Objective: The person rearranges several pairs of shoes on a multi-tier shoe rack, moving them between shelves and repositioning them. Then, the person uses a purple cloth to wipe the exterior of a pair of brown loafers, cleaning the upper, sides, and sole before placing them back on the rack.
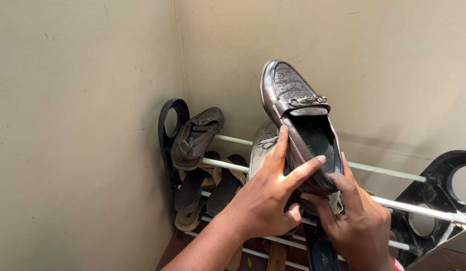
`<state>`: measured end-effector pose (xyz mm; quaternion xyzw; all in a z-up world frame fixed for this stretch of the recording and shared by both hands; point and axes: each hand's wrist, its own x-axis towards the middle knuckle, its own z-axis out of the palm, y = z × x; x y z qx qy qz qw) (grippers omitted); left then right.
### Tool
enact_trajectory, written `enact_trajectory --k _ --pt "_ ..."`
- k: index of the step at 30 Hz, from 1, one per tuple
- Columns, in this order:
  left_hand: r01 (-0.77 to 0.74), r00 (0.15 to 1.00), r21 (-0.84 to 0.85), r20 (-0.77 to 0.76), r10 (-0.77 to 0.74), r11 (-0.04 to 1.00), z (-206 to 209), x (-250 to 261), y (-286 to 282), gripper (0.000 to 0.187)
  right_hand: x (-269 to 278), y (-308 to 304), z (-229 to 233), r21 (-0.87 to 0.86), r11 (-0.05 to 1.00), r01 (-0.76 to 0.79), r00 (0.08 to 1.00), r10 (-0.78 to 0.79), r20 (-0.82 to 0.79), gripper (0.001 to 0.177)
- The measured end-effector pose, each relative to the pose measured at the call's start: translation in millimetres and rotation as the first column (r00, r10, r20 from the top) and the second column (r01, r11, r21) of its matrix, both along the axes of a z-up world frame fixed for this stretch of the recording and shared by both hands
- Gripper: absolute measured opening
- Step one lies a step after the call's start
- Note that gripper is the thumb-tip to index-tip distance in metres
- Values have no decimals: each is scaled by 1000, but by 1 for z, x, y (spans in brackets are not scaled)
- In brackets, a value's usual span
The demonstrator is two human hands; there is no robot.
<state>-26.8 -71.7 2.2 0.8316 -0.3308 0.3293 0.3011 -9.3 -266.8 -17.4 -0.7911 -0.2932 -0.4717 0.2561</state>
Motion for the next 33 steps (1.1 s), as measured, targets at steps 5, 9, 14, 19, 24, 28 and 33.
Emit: enact_trajectory --k 5,9,14,19,24,28,33 --pt "-76 997 -71 14 78 995 -12 3 -11 103 -2 5 -1 -31 999 -24 1000 25 19 54" --pt "-138 990 -132 12 141 982 -21 6 -19 89 -5 9 -4 -26 998 -62 998 62 14 50" --pt "-112 983 -227 121 142 967 -16 8 -14 63 -8 13 -5 -44 987 -156 988 155 -26 53" --pt "-114 986 -219 94 137 969 -1 10 0 50 -9 6 -1 17 975 -220 970 220 -100 59" --pt "-199 979 -284 -13 204 938 16 16 25 51 -7 -3 0 29 976 -218 973 219 -74 53" --pt "-250 968 -249 -95 233 936 26 20 59 50 -5 -11 -1 17 984 -178 982 179 -53 50" --pt "-409 851 -108 -404 336 906 20 20 91 64 -5 -18 1 1 995 -99 994 99 -40 51"
